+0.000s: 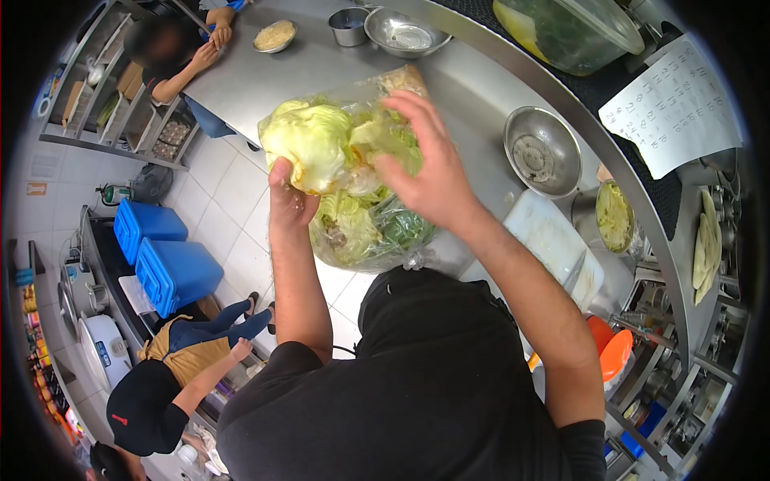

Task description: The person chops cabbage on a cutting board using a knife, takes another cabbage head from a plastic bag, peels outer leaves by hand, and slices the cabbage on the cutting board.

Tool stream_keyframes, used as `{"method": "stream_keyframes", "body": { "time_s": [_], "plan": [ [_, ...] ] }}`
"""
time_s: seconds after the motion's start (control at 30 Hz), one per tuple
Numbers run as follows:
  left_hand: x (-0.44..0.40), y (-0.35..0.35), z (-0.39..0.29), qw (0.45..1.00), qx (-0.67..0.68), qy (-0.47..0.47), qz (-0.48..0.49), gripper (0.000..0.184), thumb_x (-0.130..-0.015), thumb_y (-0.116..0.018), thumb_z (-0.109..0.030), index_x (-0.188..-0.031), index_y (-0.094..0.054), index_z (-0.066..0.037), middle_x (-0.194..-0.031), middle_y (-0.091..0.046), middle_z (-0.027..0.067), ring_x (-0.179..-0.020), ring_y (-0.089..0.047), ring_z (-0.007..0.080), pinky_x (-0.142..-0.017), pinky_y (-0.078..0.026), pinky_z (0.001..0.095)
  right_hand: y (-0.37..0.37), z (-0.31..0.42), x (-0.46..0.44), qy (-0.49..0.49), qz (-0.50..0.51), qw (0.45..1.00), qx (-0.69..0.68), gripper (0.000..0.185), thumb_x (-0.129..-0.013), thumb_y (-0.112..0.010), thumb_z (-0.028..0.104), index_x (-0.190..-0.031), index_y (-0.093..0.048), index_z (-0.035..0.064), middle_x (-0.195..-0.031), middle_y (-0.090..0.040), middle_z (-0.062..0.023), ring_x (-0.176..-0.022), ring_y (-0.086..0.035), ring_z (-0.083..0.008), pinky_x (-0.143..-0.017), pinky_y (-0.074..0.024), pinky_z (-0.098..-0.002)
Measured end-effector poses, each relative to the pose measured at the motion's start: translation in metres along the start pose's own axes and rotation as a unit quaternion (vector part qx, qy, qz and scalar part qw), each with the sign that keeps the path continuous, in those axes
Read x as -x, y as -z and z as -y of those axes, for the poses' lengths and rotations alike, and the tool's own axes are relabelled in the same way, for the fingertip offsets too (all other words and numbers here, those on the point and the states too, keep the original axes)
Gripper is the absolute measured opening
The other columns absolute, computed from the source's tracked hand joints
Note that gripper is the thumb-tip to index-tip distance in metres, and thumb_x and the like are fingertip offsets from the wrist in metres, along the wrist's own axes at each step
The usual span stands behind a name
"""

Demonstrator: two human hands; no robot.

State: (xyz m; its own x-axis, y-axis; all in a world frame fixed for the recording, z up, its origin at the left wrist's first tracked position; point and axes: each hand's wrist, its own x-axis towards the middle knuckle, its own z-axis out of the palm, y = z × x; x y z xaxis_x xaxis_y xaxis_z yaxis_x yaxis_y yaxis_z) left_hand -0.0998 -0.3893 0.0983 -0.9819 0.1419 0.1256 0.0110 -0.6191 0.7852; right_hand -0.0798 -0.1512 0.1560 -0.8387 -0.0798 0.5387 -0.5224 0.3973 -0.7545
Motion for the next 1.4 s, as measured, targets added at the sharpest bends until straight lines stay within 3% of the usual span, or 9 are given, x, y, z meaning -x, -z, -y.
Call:
{"method": "stream_keyframes", "body": {
  "time_s": [0.5, 0.67, 0.77, 0.8, 0.9, 1.07, 1.17, 1.3, 1.4],
  "plan": [
    [-0.013, -0.017, 0.013, 0.997, -0.002, -0.015, -0.075, 0.08, -0.096, -0.067, -0.062, -0.153, -0.05, -0.008, -0.145, -0.062, 0.0121, -0.134, -0.062, 0.029, -0.114, -0.051, 0.0483, -0.005, -0.006, -0.004, 0.014, 0.129, 0.992, -0.005, 0.019, -0.096, -0.074, 0.012, -0.108, -0.062, 0.004, -0.11, -0.063, -0.0141, -0.098, -0.067, -0.0377, -0.084, -0.0549, -0.0463],
    [-0.026, -0.027, 0.002, 0.976, 0.013, -0.091, -0.196, 0.079, -0.098, -0.059, -0.066, -0.153, -0.049, -0.011, -0.148, -0.061, 0.0126, -0.137, -0.061, 0.0313, -0.115, -0.051, 0.0539, -0.006, -0.014, 0.003, 0.001, 0.137, 0.991, 0.015, 0.017, -0.095, -0.075, 0.007, -0.107, -0.063, 0.0025, -0.111, -0.064, -0.0154, -0.103, -0.066, -0.0366, -0.089, -0.053, -0.0438],
    [-0.025, -0.021, -0.012, 0.983, 0.045, -0.1, -0.147, 0.073, -0.102, -0.059, -0.059, -0.152, -0.048, -0.008, -0.147, -0.061, 0.0126, -0.136, -0.06, 0.0303, -0.117, -0.048, 0.0521, -0.008, -0.022, 0.006, -0.001, 0.156, 0.988, 0.021, 0.019, -0.096, -0.074, 0.01, -0.111, -0.064, 0.0017, -0.115, -0.066, -0.0159, -0.106, -0.067, -0.0389, -0.09, -0.0543, -0.0452],
    [-0.026, -0.018, -0.014, 0.982, -0.007, -0.109, -0.153, 0.079, -0.098, -0.061, -0.066, -0.157, -0.045, -0.016, -0.149, -0.06, 0.0125, -0.137, -0.061, 0.0329, -0.108, -0.054, 0.0636, -0.008, -0.025, 0.007, 0.0, 0.163, 0.986, 0.023, 0.02, -0.097, -0.073, 0.011, -0.113, -0.065, 0.0014, -0.117, -0.066, -0.0162, -0.108, -0.068, -0.0401, -0.091, -0.0549, -0.0459],
    [-0.027, -0.006, -0.011, 0.979, -0.053, -0.114, -0.158, 0.079, -0.098, -0.063, -0.065, -0.157, -0.046, -0.014, -0.15, -0.06, 0.0121, -0.138, -0.06, 0.0326, -0.11, -0.053, 0.0596, -0.017, -0.032, 0.009, 0.058, 0.107, 0.987, 0.105, 0.026, -0.099, -0.072, 0.014, -0.121, -0.067, 0.0012, -0.128, -0.068, -0.0175, -0.114, -0.068, -0.0396, -0.096, -0.055, -0.0457],
    [-0.02, -0.006, 0.001, 0.985, -0.11, -0.092, -0.091, 0.089, -0.088, -0.083, -0.045, -0.155, -0.044, -0.002, -0.15, -0.058, 0.0142, -0.14, -0.057, 0.0321, -0.117, -0.048, 0.0486, -0.003, -0.01, -0.009, -0.071, 0.107, 0.992, -0.005, 0.044, -0.1, -0.075, 0.025, -0.135, -0.065, 0.0015, -0.141, -0.064, -0.0201, -0.127, -0.064, -0.0405, -0.107, -0.0526, -0.0454],
    [-0.013, -0.036, -0.009, 0.946, -0.294, -0.134, -0.023, 0.096, -0.076, -0.093, -0.029, -0.154, -0.043, -0.004, -0.149, -0.054, 0.0153, -0.139, -0.056, 0.0306, -0.117, -0.048, 0.0455, 0.003, 0.005, -0.019, -0.162, 0.121, 0.969, -0.144, 0.07, -0.095, -0.082, 0.037, -0.148, -0.055, 0.0003, -0.148, -0.06, -0.024, -0.133, -0.062, -0.0392, -0.111, -0.0512, -0.0437],
    [-0.012, -0.069, -0.016, 0.737, -0.622, -0.265, -0.008, 0.116, -0.061, -0.101, -0.031, -0.157, -0.042, -0.007, -0.156, -0.047, 0.022, -0.145, -0.049, 0.0418, -0.116, -0.048, 0.0516, 0.002, 0.013, -0.015, -0.139, 0.155, 0.972, -0.111, 0.103, -0.086, -0.091, 0.044, -0.161, -0.039, -0.0018, -0.152, -0.056, -0.0277, -0.137, -0.061, -0.0331, -0.113, -0.0506, -0.0411],
    [-0.01, -0.073, -0.012, 0.712, -0.639, -0.288, 0.044, 0.137, -0.056, -0.104, -0.028, -0.167, -0.027, -0.009, -0.17, -0.029, 0.0253, -0.153, -0.037, 0.046, -0.124, -0.038, 0.0546, 0.002, 0.01, -0.015, -0.213, 0.12, 0.948, -0.205, 0.108, -0.085, -0.092, 0.04, -0.164, -0.033, -0.0026, -0.151, -0.057, -0.0241, -0.138, -0.06, -0.0285, -0.115, -0.0494, -0.0399]
  ]
}}
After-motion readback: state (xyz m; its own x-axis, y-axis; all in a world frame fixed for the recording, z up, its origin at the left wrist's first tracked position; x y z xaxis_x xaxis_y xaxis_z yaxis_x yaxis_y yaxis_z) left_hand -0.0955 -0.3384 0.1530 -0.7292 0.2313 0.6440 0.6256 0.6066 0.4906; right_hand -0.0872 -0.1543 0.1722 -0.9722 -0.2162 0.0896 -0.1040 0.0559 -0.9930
